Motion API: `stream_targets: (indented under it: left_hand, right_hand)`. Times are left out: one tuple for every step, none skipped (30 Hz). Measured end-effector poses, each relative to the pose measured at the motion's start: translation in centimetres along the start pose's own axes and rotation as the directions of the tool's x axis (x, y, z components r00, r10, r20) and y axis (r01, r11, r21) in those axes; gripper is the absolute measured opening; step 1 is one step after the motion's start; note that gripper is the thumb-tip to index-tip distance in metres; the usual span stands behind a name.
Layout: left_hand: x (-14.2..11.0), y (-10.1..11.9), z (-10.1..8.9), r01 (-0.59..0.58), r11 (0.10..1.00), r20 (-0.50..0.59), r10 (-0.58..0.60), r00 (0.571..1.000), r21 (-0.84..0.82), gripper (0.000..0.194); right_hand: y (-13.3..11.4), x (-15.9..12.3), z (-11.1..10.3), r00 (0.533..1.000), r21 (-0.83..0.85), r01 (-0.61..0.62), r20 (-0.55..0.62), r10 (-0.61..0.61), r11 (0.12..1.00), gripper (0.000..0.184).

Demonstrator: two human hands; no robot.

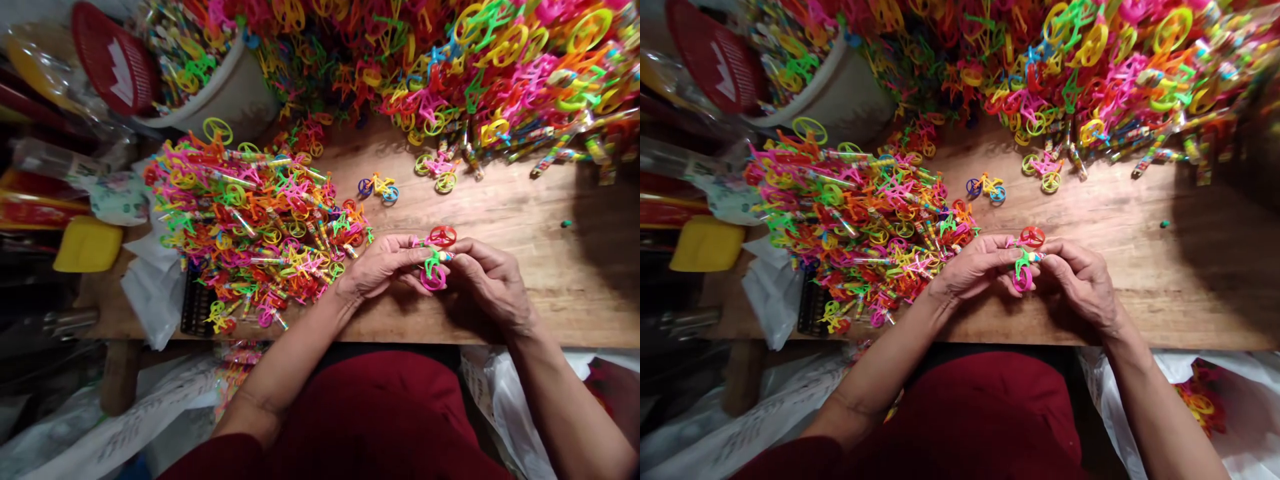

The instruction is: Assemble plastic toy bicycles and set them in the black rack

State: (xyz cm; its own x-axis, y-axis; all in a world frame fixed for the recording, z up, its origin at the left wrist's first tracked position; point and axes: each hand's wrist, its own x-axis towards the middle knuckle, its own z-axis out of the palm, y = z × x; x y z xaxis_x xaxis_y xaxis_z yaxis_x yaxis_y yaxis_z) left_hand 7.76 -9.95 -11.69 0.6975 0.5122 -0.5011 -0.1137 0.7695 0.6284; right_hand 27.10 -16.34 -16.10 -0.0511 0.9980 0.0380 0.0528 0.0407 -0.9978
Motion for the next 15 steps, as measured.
stream_targets:
  left_hand:
    - [0.1, -0.1, -0.2, 0.031, 0.999, 0.017, -0.031, 0.999, -0.007, 0.044]
    - [0.2, -0.1, -0.3, 0.06, 0.998, 0.026, -0.06, 0.998, -0.015, 0.044]
    - [0.4, -0.2, -0.4, 0.079, 0.997, 0.03, -0.079, 0.996, -0.025, 0.045]
    - [0.5, -0.3, -0.5, 0.088, 0.996, 0.031, -0.087, 0.996, -0.033, 0.045]
    - [0.5, -0.4, -0.5, 0.087, 0.995, 0.03, -0.086, 0.996, -0.04, 0.046]
    - [0.5, -0.5, -0.4, 0.078, 0.996, 0.028, -0.076, 0.997, -0.045, 0.046]
    - [0.5, -0.5, -0.3, 0.062, 0.997, 0.021, -0.061, 0.998, -0.047, 0.046]
    - [0.4, -0.6, -0.1, 0.042, 0.998, 0.0, -0.042, 0.999, -0.039, 0.047]
    - [0.2, -0.7, 0.1, 0.019, 1.0, -0.037, -0.02, 0.999, -0.017, 0.048]
    - [0.0, -0.7, 0.3, -0.004, 1.0, -0.088, 0.006, 0.996, 0.022, 0.047]
    - [-0.2, -0.8, 0.4, -0.024, 0.997, -0.145, 0.035, 0.989, 0.076, 0.046]
    - [-0.4, -0.9, 0.6, -0.034, 0.99, -0.197, 0.061, 0.979, 0.137, 0.045]
    - [-0.7, -1.0, 0.6, -0.034, 0.981, -0.237, 0.08, 0.968, 0.193, 0.044]
    - [-0.8, -1.1, 0.7, -0.027, 0.972, -0.26, 0.09, 0.961, 0.234, 0.043]
    - [-1.0, -1.2, 0.7, -0.022, 0.966, -0.269, 0.093, 0.959, 0.256, 0.043]
  right_hand:
    - [-0.1, 0.0, 0.0, 1.0, -0.035, 0.023, -0.002, -0.023, 0.999, 0.023]
    - [-0.2, 0.0, 0.0, 0.998, -0.088, 0.058, -0.011, -0.059, 0.994, 0.021]
    - [-0.4, 0.0, -0.1, 0.995, -0.148, 0.093, -0.016, -0.096, 0.985, 0.02]
    - [-0.7, 0.1, -0.1, 0.991, -0.201, 0.124, -0.015, -0.13, 0.972, 0.017]
    - [-1.0, 0.1, -0.2, 0.987, -0.242, 0.152, -0.011, -0.159, 0.958, 0.015]
    - [-1.3, 0.1, -0.2, 0.983, -0.269, 0.174, -0.005, -0.182, 0.947, 0.013]
    - [-1.6, 0.1, -0.2, 0.98, -0.285, 0.194, 0.003, -0.201, 0.939, 0.013]
    - [-1.8, 0.1, -0.2, 0.975, -0.302, 0.213, 0.007, -0.221, 0.929, 0.013]
    - [-2.0, 0.1, -0.2, 0.97, -0.325, 0.232, 0.012, -0.241, 0.917, 0.013]
    - [-2.0, 0.0, -0.1, 0.964, -0.356, 0.253, 0.018, -0.264, 0.9, 0.014]
    - [-2.1, -0.1, 0.0, 0.958, -0.392, 0.274, 0.033, -0.285, 0.878, 0.014]
    - [-2.0, -0.2, 0.1, 0.953, -0.428, 0.292, 0.055, -0.298, 0.855, 0.014]
    - [-2.0, -0.3, 0.1, 0.949, -0.461, 0.306, 0.08, -0.304, 0.833, 0.014]
    - [-1.9, -0.4, 0.2, 0.948, -0.488, 0.312, 0.1, -0.303, 0.815, 0.014]
    - [-1.8, -0.6, 0.2, 0.948, -0.508, 0.312, 0.111, -0.298, 0.803, 0.014]
